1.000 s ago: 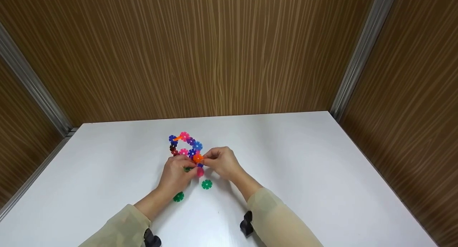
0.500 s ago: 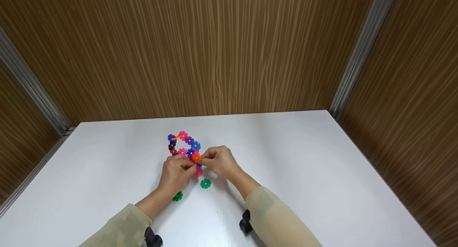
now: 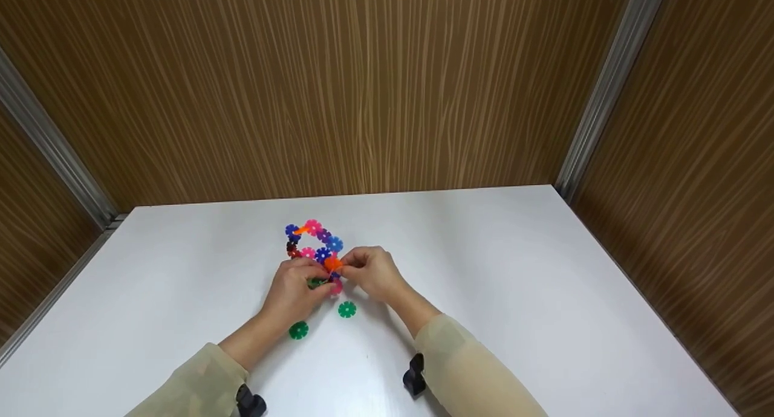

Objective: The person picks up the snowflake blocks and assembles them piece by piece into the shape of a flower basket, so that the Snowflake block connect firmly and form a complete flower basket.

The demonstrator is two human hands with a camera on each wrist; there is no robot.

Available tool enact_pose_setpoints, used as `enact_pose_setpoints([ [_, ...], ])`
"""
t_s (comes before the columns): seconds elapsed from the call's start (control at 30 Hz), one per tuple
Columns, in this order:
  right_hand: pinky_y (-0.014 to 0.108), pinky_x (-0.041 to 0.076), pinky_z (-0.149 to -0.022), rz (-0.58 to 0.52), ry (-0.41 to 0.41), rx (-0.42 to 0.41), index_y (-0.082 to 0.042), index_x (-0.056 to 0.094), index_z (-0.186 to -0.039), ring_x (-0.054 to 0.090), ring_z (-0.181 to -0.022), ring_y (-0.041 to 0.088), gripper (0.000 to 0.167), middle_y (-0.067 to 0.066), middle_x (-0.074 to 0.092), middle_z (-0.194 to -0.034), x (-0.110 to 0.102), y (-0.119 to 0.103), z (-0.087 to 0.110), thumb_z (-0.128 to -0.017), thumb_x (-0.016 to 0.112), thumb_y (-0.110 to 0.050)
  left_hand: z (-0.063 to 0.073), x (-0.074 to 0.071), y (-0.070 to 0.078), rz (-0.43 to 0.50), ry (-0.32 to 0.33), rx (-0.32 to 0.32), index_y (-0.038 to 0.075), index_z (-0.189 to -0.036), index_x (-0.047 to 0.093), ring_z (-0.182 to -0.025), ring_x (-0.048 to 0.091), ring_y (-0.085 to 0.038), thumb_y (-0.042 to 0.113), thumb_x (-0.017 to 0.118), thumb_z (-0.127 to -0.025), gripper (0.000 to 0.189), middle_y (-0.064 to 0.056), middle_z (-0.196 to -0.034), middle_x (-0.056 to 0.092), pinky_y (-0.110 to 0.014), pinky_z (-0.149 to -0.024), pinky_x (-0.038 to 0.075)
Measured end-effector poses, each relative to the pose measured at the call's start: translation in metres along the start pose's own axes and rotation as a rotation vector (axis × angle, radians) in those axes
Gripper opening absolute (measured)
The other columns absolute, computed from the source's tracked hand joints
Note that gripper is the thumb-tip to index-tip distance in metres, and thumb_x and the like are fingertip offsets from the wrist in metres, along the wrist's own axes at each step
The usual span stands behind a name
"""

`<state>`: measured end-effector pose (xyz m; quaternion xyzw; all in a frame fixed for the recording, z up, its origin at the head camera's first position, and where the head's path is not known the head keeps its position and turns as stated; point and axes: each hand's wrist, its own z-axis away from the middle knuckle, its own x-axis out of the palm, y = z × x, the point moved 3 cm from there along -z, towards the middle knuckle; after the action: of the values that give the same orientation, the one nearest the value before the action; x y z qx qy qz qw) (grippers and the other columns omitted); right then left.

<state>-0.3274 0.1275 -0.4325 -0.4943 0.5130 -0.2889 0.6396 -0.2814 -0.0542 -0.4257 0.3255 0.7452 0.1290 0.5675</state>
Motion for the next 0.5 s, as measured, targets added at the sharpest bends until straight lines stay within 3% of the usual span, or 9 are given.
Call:
enact_pose_setpoints([
  [0.17,0.028,0.057,-0.078,-0.001,0.007,-0.002,-0.010,0.079,-0.107,0.061,-0.086,0.023,0.008,0.004,0.075,-0.101,-0.003,-0.001,0.000,-0.102,0.073,-0.013,0.004,-0.014,-0.005,-0.110,-0.010,0.126,0.010,-0.109,0.084,-0.113,0.062,-0.020,0.024,0.090,-0.088,0.026,0.000,-0.110,0.072,-0.037,-0.109,0.051],
  [0.3,0.029,0.059,-0.082,-0.020,-0.010,-0.009,-0.008,0.078,-0.113,0.063,-0.089,0.023,0.014,0.006,0.076,-0.105,-0.006,0.001,0.003,-0.101,0.075,-0.013,0.009,-0.023,-0.009,-0.146,0.006,0.215,0.011,-0.108,0.084,-0.113,0.064,-0.020,0.024,0.091,-0.087,0.027,0.000,-0.110,0.075,-0.041,-0.108,0.050],
  [0.5,0.026,0.058,-0.085,0.086,-0.108,-0.004,-0.003,0.077,-0.112,0.065,-0.090,0.020,0.017,0.004,0.076,-0.102,-0.011,0.005,0.015,-0.098,0.078,-0.011,0.014,-0.031,-0.015,-0.177,0.014,0.248,0.013,-0.105,0.084,-0.114,0.065,-0.024,0.021,0.091,-0.087,0.021,-0.001,-0.110,0.077,-0.046,-0.101,0.051],
])
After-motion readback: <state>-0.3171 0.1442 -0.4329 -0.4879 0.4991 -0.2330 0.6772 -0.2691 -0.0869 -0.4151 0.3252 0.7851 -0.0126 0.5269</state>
